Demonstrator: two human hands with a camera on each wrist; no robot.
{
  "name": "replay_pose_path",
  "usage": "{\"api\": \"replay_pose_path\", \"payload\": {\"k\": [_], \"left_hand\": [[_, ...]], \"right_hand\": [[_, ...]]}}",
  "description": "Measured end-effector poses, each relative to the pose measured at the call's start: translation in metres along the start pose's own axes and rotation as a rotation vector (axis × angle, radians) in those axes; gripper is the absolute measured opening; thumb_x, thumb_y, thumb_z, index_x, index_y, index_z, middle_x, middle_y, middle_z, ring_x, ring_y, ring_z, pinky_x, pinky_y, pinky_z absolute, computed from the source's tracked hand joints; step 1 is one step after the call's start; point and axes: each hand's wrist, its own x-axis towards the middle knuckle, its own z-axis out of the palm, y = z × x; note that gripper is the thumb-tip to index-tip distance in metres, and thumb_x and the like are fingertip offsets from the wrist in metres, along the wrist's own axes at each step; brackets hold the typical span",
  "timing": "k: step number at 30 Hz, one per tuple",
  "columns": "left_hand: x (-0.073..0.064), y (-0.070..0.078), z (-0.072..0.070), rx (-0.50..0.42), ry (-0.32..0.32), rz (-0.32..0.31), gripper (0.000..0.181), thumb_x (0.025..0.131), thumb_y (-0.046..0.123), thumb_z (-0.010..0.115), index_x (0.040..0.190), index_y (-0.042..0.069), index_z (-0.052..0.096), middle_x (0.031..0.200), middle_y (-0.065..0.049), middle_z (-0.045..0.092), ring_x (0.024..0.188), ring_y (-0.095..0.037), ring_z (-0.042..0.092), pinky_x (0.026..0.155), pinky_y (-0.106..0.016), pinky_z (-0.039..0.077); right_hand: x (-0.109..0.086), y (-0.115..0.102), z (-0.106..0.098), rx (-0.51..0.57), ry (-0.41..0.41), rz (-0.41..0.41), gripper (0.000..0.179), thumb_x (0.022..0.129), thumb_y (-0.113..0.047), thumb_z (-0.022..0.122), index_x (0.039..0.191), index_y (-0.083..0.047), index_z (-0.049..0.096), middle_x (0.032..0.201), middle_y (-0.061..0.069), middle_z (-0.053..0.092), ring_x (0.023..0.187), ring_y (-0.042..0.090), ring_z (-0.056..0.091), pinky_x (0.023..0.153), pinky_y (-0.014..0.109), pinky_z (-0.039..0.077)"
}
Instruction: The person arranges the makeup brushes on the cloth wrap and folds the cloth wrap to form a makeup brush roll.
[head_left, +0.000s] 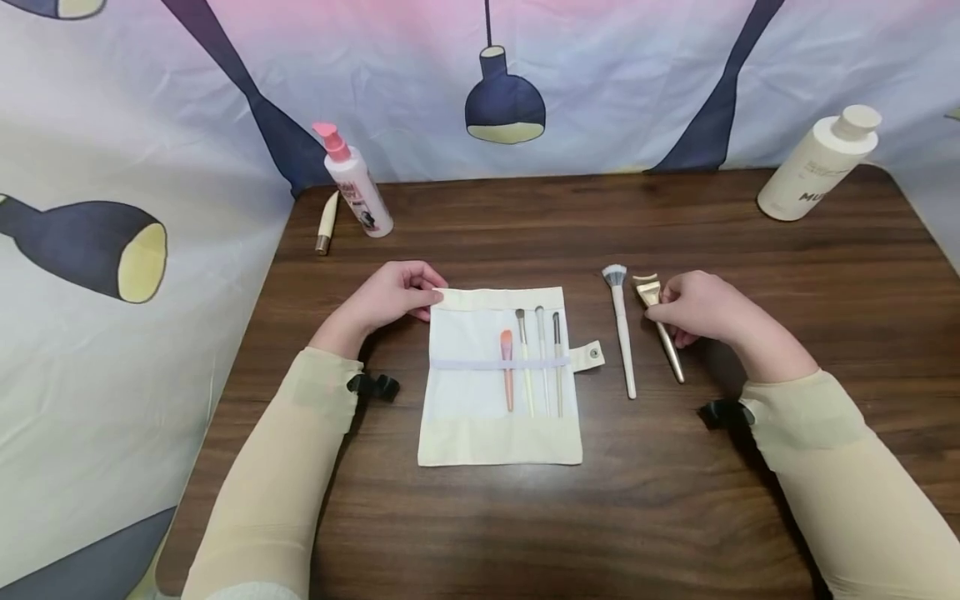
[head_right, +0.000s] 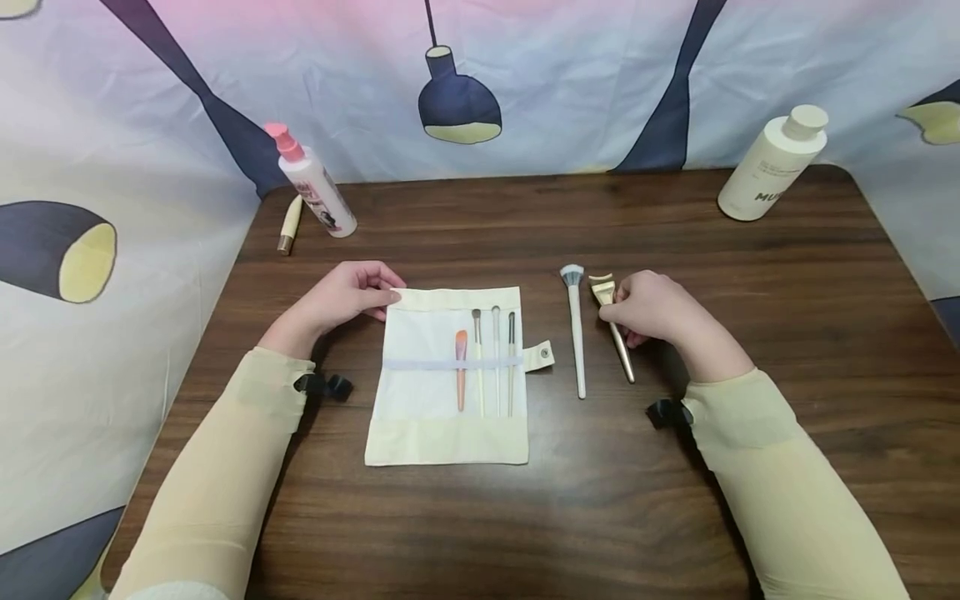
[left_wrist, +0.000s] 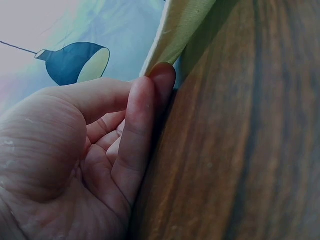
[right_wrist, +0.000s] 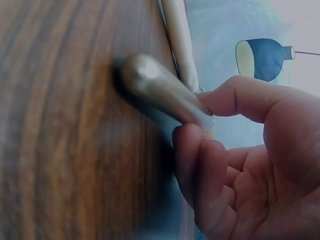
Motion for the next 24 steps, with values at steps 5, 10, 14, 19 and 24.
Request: {"api": "replay_pose_path", "payload": {"k": [5,10,14,19,24], "left_hand": [[0.0002,0.0008,-0.0004,-0.005,0.011,0.018,0.018,0.098,0.008,0.070,0.113,-0.002,0.069,0.093,-0.013,0.069,0.077,-0.016,0.069,0.070,-0.030,0.064],[-0.0003,0.0017,-0.0003,-0.012,-0.003,0.006,0.019,0.098,0.008,0.070,0.114,-0.002,0.069,0.093,-0.013,0.069,0.076,-0.016,0.069,0.070,-0.030,0.064],[0.0008,0.0027,-0.0013,-0.016,0.003,0.022,0.018,0.098,0.007,0.070,0.113,-0.002,0.069,0.093,-0.013,0.069,0.076,-0.016,0.069,0.069,-0.030,0.064],[-0.0022,-0.0021,0.0007,-0.032,-0.017,-0.001,0.019,0.098,0.007,0.070,0.114,-0.003,0.068,0.093,-0.013,0.069,0.077,-0.015,0.069,0.070,-0.030,0.064],[-0.0028,-0.0022,0.0025,-0.032,-0.004,0.009,0.018,0.098,0.007,0.069,0.113,-0.002,0.069,0.093,-0.013,0.068,0.077,-0.016,0.069,0.069,-0.030,0.064]], "right_hand": [[0.0005,0.0000,-0.0028,0.060,0.015,-0.027,0.023,0.096,-0.020,0.065,0.087,0.000,0.058,0.065,0.005,0.064,0.057,0.016,0.066,0.057,0.032,0.060],[0.0001,0.0033,-0.0045,0.131,-0.005,-0.055,0.025,0.100,-0.021,0.066,0.098,0.003,0.062,0.073,0.004,0.065,0.062,0.016,0.067,0.059,0.032,0.061],[-0.0006,0.0036,-0.0061,0.174,-0.010,-0.087,0.027,0.101,-0.022,0.067,0.105,0.004,0.062,0.078,0.003,0.066,0.066,0.016,0.066,0.061,0.032,0.061],[-0.0017,0.0020,-0.0012,0.257,0.002,-0.109,0.027,0.103,-0.019,0.065,0.114,0.005,0.059,0.076,0.002,0.066,0.066,0.016,0.065,0.063,0.032,0.061],[-0.0040,-0.0020,0.0018,0.363,0.054,-0.190,0.027,0.105,-0.017,0.061,0.119,0.005,0.055,0.070,-0.001,0.065,0.061,0.015,0.063,0.057,0.031,0.057]]}}
